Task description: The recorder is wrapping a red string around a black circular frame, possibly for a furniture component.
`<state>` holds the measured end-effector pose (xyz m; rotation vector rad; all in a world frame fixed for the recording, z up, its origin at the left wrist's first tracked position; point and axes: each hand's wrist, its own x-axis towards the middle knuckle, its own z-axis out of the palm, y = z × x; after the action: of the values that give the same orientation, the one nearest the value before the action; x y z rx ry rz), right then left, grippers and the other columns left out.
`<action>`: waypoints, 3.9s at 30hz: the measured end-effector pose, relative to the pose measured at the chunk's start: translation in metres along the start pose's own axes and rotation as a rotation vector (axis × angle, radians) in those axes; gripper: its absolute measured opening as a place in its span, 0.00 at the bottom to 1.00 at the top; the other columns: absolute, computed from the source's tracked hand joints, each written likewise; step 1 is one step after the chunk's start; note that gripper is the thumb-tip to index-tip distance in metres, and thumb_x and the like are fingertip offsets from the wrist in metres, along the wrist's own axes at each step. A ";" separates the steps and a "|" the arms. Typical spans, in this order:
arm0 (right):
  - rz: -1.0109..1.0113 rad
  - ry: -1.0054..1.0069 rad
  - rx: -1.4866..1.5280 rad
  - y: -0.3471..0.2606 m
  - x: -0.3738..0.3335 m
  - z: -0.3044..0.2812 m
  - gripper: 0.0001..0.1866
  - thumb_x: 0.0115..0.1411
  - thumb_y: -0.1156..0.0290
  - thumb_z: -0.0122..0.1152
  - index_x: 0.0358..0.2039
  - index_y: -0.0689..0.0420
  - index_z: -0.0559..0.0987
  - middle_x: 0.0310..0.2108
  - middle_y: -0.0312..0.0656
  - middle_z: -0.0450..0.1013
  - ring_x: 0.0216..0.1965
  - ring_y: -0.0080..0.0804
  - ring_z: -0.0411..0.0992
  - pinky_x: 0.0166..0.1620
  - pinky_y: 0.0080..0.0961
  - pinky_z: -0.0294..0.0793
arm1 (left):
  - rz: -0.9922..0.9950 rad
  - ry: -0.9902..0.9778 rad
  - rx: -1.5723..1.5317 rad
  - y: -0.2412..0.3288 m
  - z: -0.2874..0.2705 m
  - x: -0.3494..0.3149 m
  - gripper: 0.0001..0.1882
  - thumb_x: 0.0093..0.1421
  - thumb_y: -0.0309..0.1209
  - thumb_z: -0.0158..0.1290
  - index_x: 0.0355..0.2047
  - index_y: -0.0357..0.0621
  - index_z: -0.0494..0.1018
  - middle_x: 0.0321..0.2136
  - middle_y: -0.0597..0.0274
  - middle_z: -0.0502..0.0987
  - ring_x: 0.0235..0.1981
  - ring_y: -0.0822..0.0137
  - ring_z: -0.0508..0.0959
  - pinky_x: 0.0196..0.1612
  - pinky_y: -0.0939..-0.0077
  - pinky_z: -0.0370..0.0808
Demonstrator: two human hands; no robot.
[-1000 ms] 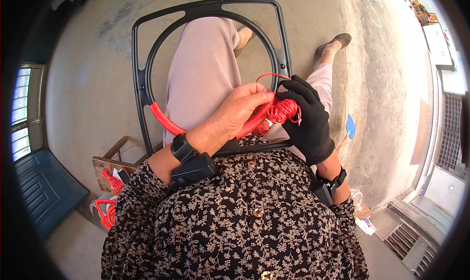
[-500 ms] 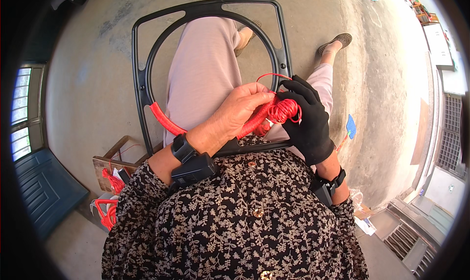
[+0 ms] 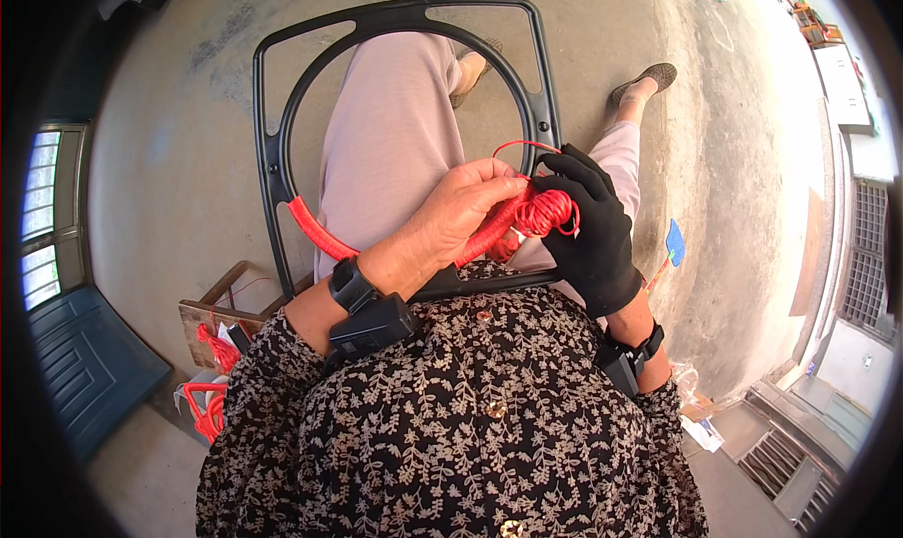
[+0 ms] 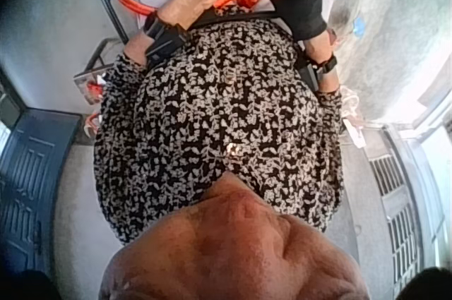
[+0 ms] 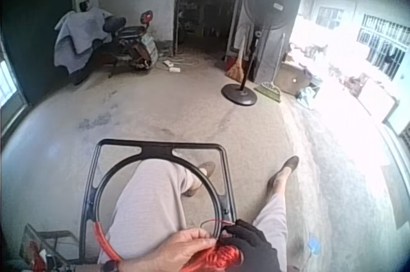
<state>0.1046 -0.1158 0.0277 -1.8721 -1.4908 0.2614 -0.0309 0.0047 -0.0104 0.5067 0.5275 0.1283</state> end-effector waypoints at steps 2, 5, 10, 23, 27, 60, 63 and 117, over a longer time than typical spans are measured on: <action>0.003 -0.002 0.000 -0.001 0.000 0.000 0.20 0.41 0.81 0.64 0.38 0.52 0.78 0.48 0.41 0.72 0.54 0.44 0.68 0.49 0.35 0.73 | 0.003 0.005 0.008 0.000 0.000 0.000 0.06 0.64 0.26 0.47 0.37 0.34 0.66 0.33 0.53 0.75 0.29 0.63 0.79 0.31 0.64 0.81; 0.007 -0.003 0.002 0.000 0.000 0.000 0.20 0.41 0.81 0.64 0.38 0.52 0.78 0.48 0.41 0.72 0.54 0.44 0.68 0.48 0.35 0.73 | 0.012 0.016 0.014 0.000 0.001 0.000 0.06 0.64 0.26 0.47 0.36 0.35 0.66 0.33 0.53 0.75 0.29 0.63 0.79 0.31 0.64 0.81; 0.010 0.001 0.006 0.000 0.000 0.000 0.20 0.41 0.80 0.64 0.38 0.52 0.78 0.48 0.41 0.72 0.54 0.43 0.68 0.48 0.35 0.73 | 0.010 0.017 0.012 0.000 0.001 0.000 0.05 0.64 0.26 0.47 0.36 0.35 0.67 0.33 0.54 0.75 0.30 0.65 0.79 0.31 0.64 0.81; 0.005 0.010 0.018 0.001 -0.001 0.002 0.20 0.41 0.80 0.65 0.39 0.52 0.78 0.48 0.42 0.72 0.54 0.44 0.68 0.50 0.35 0.72 | 0.026 0.006 0.037 -0.001 0.001 0.000 0.06 0.64 0.27 0.46 0.36 0.35 0.66 0.31 0.52 0.75 0.27 0.61 0.79 0.29 0.62 0.81; 0.008 0.018 0.028 0.000 0.000 0.001 0.20 0.41 0.79 0.66 0.39 0.52 0.78 0.48 0.42 0.72 0.54 0.44 0.68 0.50 0.35 0.72 | 0.024 0.001 0.026 -0.001 0.002 0.000 0.06 0.64 0.27 0.46 0.36 0.35 0.66 0.31 0.52 0.75 0.27 0.61 0.79 0.29 0.63 0.80; 0.000 0.005 0.036 0.002 0.000 0.002 0.21 0.41 0.79 0.66 0.40 0.52 0.78 0.49 0.42 0.72 0.55 0.45 0.67 0.50 0.36 0.72 | 0.025 0.024 0.023 0.001 0.001 0.000 0.05 0.63 0.26 0.49 0.36 0.36 0.69 0.33 0.61 0.75 0.34 0.73 0.76 0.40 0.80 0.74; 0.001 0.010 0.033 0.003 -0.001 0.003 0.21 0.41 0.79 0.66 0.40 0.52 0.78 0.48 0.43 0.72 0.55 0.46 0.67 0.50 0.36 0.72 | 0.017 0.027 0.012 0.002 0.001 0.000 0.05 0.63 0.26 0.49 0.36 0.36 0.69 0.33 0.60 0.75 0.34 0.73 0.76 0.41 0.80 0.75; 0.443 -0.042 0.923 -0.002 -0.041 -0.046 0.19 0.56 0.78 0.49 0.49 0.68 0.72 0.51 0.49 0.69 0.52 0.35 0.68 0.58 0.31 0.61 | -0.061 0.065 0.281 0.005 0.018 -0.004 0.07 0.64 0.30 0.46 0.34 0.39 0.68 0.24 0.57 0.76 0.20 0.71 0.78 0.22 0.81 0.76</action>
<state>0.1163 -0.1713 0.0508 -1.3785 -0.7243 1.0066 -0.0253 0.0001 0.0078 0.7614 0.6275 0.0117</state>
